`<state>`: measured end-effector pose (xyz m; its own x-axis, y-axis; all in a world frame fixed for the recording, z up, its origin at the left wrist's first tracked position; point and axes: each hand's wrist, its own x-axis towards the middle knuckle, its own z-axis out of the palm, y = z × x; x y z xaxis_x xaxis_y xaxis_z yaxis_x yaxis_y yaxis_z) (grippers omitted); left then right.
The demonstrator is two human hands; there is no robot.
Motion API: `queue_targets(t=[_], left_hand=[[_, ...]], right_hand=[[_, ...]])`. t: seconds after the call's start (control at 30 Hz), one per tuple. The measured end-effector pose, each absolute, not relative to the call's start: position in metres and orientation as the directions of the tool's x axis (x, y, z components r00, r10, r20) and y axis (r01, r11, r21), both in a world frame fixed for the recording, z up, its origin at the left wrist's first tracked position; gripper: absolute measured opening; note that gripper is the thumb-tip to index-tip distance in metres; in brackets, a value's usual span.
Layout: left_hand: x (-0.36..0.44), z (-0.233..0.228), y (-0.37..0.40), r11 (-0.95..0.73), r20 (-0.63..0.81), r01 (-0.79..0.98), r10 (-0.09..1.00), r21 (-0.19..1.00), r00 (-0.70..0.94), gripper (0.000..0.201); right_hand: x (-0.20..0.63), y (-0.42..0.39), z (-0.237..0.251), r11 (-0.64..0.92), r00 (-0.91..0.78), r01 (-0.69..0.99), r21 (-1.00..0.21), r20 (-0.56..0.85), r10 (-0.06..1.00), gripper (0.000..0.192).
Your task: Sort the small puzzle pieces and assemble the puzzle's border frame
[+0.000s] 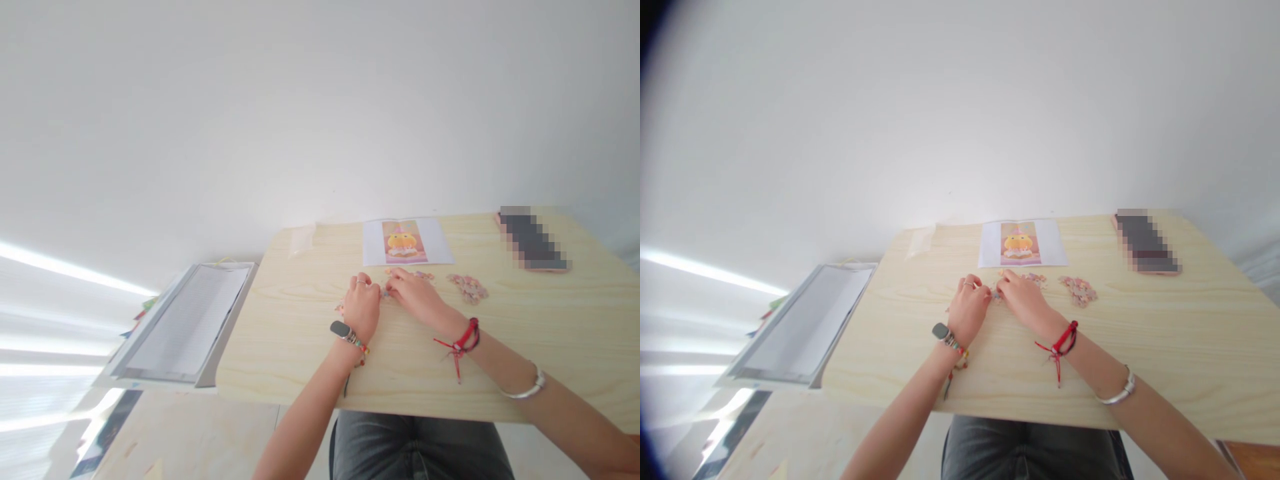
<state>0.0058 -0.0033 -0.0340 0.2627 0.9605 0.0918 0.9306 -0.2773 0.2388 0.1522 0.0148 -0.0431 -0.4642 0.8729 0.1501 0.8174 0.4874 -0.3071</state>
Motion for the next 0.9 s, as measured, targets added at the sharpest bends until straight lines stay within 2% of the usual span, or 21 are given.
queue_targets(t=[0.23,0.43,0.67,0.9], left_hand=[[0.002,-0.032,-0.008,-0.322,0.130,0.912,0.946,0.256,0.298,0.016],[-0.016,-0.023,-0.033,-0.359,0.283,0.875,0.920,0.326,0.272,0.010],[-0.047,-0.032,-0.047,-0.320,0.393,0.894,0.901,0.315,0.184,0.009],[-0.063,-0.039,-0.033,-0.262,0.378,0.903,0.918,0.341,0.124,0.007]], right_hand=[[0.156,0.009,-0.042,0.504,-0.475,0.804,-0.316,0.168,0.864,0.017],[0.149,-0.012,-0.030,0.564,-0.517,0.751,-0.343,0.225,0.826,0.017],[0.116,-0.014,-0.034,0.633,-0.590,0.690,-0.351,0.233,0.773,0.018],[0.097,0.004,-0.036,0.635,-0.615,0.709,-0.306,0.171,0.770,0.018]])
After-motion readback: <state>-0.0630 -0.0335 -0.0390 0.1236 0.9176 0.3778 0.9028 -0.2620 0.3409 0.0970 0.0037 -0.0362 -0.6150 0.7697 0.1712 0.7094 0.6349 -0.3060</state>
